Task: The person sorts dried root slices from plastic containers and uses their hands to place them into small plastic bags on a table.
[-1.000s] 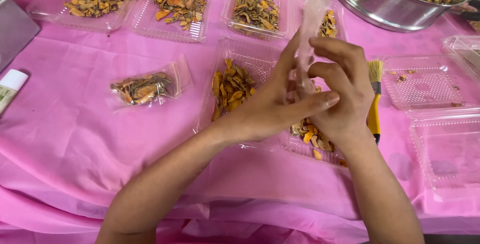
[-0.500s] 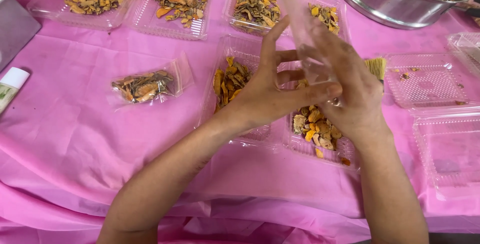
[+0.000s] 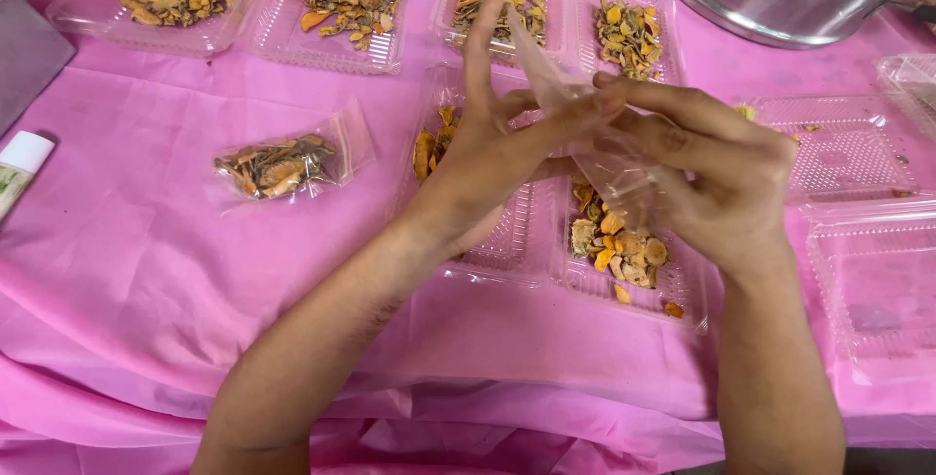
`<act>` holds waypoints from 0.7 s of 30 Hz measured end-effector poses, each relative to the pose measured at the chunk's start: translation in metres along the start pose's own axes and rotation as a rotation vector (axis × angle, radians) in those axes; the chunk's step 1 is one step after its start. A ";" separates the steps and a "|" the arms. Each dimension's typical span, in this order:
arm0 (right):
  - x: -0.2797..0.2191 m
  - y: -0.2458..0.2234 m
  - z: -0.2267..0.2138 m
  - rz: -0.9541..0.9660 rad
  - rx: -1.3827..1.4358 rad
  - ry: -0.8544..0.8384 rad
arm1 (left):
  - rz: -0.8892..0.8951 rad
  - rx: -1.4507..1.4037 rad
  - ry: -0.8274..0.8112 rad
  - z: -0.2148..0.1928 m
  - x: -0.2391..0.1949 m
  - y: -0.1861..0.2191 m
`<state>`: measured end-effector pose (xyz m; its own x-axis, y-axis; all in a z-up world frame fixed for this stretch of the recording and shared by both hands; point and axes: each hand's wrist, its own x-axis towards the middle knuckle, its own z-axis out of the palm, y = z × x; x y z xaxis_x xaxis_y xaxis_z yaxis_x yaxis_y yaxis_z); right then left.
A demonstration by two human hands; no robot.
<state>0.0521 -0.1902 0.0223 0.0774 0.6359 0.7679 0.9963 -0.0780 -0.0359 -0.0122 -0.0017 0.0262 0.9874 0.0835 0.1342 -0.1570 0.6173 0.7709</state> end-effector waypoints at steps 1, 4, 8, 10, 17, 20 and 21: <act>-0.001 0.000 -0.003 0.065 0.074 -0.005 | -0.005 0.069 -0.024 -0.003 0.003 0.000; -0.008 0.006 -0.003 0.126 0.121 -0.015 | -0.030 0.117 -0.015 -0.009 0.010 -0.006; -0.006 0.006 0.004 0.139 0.133 0.012 | 0.072 0.012 -0.030 -0.021 0.021 -0.018; -0.010 0.010 0.012 0.144 0.129 0.000 | 0.062 0.053 0.043 -0.003 0.008 0.010; -0.013 -0.003 0.027 -0.002 0.032 -0.095 | 0.129 0.157 0.281 0.017 -0.001 0.039; -0.014 0.007 0.020 -0.042 -0.170 0.051 | 0.614 0.682 0.292 -0.018 -0.022 0.064; -0.013 0.003 0.017 -0.044 -0.174 0.059 | 0.621 0.686 0.285 -0.051 -0.019 0.089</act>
<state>0.0549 -0.1854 0.0017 0.0262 0.5960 0.8025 0.9768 -0.1861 0.1064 -0.0443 0.0915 0.0602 0.6782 0.4834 0.5536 -0.5395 -0.1840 0.8216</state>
